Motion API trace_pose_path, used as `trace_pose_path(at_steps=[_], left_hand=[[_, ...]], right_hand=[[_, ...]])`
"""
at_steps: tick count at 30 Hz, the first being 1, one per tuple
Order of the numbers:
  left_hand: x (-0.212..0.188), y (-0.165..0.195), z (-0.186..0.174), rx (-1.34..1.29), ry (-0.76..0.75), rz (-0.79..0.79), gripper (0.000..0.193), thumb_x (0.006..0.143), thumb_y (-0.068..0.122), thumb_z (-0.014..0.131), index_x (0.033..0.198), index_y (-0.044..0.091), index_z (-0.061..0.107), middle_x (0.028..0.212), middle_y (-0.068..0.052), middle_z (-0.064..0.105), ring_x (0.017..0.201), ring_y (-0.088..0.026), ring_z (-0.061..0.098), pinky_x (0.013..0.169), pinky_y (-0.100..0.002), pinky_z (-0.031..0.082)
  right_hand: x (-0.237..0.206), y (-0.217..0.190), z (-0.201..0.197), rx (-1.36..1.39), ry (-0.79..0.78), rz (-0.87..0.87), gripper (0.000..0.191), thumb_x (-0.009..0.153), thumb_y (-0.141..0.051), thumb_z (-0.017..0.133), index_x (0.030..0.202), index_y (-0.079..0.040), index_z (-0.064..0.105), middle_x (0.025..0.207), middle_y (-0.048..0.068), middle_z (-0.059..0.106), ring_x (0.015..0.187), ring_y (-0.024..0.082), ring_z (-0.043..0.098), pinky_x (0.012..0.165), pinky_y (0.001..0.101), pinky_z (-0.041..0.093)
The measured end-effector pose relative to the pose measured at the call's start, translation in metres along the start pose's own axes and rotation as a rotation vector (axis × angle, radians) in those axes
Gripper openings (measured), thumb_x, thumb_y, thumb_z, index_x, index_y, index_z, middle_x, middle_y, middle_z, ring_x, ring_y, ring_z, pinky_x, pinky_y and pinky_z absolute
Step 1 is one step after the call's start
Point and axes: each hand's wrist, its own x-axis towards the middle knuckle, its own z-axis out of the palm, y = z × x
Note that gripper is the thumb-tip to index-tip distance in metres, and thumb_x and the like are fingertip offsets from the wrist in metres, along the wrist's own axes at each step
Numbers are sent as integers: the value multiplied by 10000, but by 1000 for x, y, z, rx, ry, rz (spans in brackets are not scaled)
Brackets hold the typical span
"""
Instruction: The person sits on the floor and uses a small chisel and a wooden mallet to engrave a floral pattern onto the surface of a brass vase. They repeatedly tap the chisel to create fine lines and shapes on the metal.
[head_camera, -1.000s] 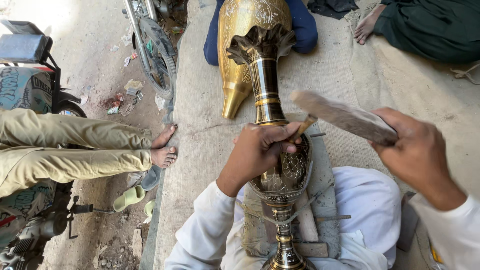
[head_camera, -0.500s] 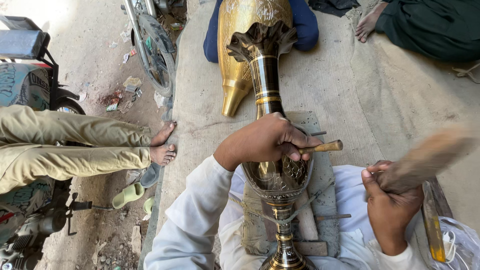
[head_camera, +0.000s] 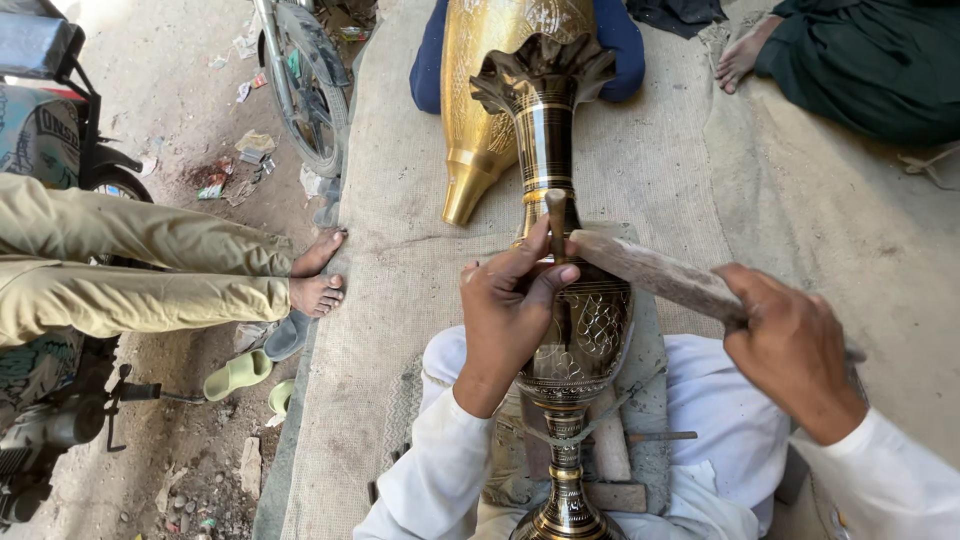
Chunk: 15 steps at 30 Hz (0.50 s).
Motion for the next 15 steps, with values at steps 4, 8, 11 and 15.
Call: trace_pose_path(at_steps=[4,8,11,15], left_hand=[[4,5,-4,94,-7,1,495,847,93,830,1320,85,687,996,-35,810,866,-101,786,815,-258,578],[1,13,-1,215,-3,-25,469,845,122,819,1299,135,700,986,1,816,862,-122,778,878,-383,465],[-3,17,1,251,2,-39,443,865,128,805,1294,166,700,983,15,812,880,-135,768,969,-462,410],[-8,20,4,215,54,3,421,875,61,783,1282,136,708,951,-7,821,880,-169,803,1161,-580,246]], right_hand=[[40,-17,-45,-243,-115,8,366,949,-108,680,1278,-265,710,768,-5,735,535,137,601,519,327,509],[76,-38,-84,434,-34,-163,403,840,-144,748,1229,-192,653,767,-33,717,621,58,630,567,254,503],[87,-51,-107,-513,-177,-146,391,982,-183,655,1333,-355,683,660,-48,698,456,100,588,501,272,520],[89,-67,-121,-223,-99,-152,303,914,-174,736,1214,-214,726,651,28,650,479,142,595,491,330,504]])
